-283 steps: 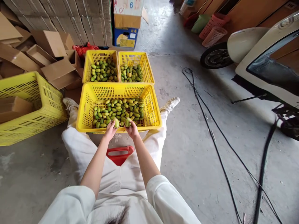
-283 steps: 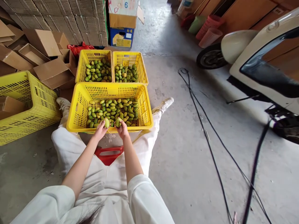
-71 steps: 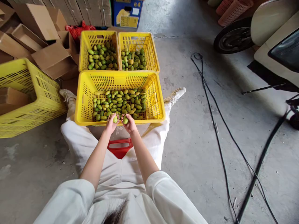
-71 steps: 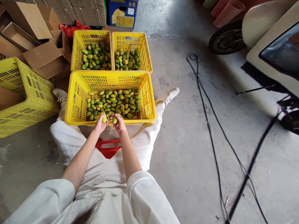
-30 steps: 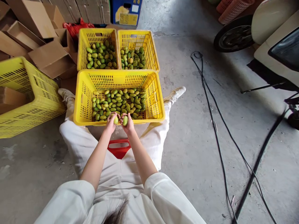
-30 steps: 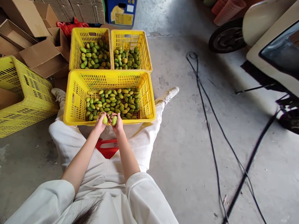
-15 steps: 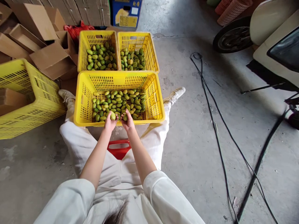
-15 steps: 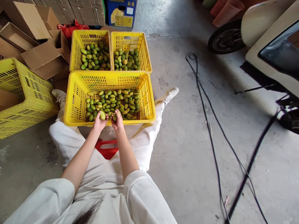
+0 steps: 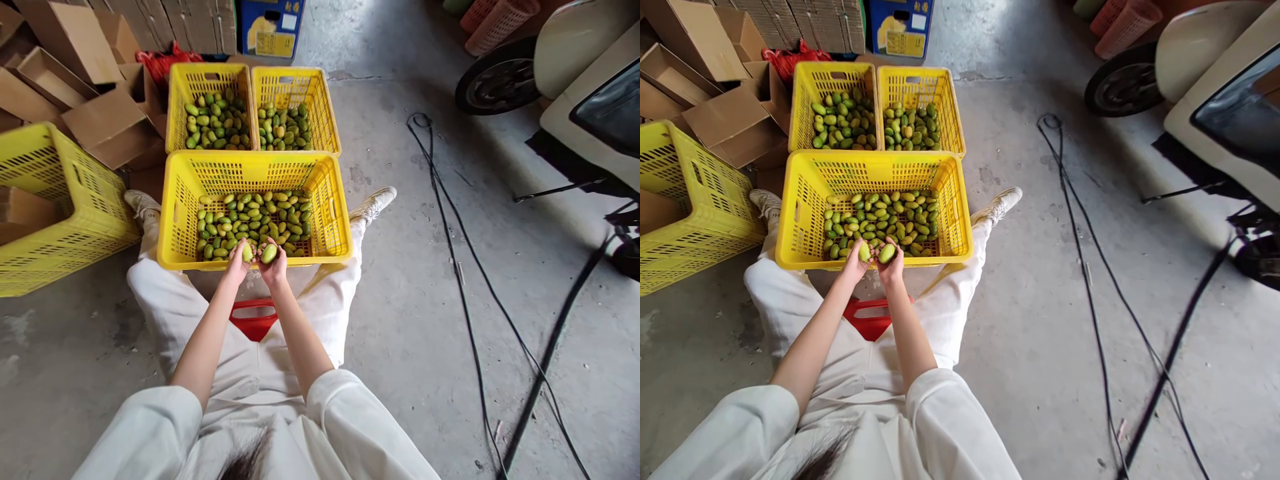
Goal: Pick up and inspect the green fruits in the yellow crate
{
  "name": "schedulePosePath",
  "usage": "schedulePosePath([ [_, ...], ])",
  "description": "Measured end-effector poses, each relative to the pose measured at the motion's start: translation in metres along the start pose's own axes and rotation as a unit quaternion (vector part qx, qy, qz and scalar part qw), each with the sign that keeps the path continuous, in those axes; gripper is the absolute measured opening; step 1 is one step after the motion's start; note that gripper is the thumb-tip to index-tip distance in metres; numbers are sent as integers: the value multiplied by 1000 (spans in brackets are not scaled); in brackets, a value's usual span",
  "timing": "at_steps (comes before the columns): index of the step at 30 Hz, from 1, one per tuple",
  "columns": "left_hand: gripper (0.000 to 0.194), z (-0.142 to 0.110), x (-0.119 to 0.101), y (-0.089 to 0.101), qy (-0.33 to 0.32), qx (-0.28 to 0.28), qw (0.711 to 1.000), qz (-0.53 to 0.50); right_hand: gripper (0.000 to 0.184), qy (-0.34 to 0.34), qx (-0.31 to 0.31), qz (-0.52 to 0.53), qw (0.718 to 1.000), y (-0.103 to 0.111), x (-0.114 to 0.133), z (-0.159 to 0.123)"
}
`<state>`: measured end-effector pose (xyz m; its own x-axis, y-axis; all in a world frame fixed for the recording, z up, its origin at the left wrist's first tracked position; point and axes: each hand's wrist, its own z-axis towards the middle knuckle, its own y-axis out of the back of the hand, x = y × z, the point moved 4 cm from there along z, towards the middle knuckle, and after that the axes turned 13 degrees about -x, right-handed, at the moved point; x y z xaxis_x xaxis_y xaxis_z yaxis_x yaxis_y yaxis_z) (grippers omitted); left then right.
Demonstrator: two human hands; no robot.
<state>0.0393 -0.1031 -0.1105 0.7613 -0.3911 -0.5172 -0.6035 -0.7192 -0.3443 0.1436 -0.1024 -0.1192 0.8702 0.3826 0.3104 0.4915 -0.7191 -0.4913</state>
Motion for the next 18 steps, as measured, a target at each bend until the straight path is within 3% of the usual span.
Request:
schedulePosePath([
  [5, 22, 5, -4, 0, 26, -33, 995, -88, 19, -10, 35, 4, 999, -5, 4, 6],
  [9, 14, 5, -3, -1, -1, 0, 999, -48, 10, -7, 38, -34, 999, -11, 5, 10],
  [14, 24, 0, -1, 1, -16, 36, 999, -13, 19, 40, 77, -33, 996, -9, 6, -3],
  [18, 31, -1, 1, 2, -28, 36, 999, -6, 14, 56, 87, -76, 992, -4, 4, -14],
])
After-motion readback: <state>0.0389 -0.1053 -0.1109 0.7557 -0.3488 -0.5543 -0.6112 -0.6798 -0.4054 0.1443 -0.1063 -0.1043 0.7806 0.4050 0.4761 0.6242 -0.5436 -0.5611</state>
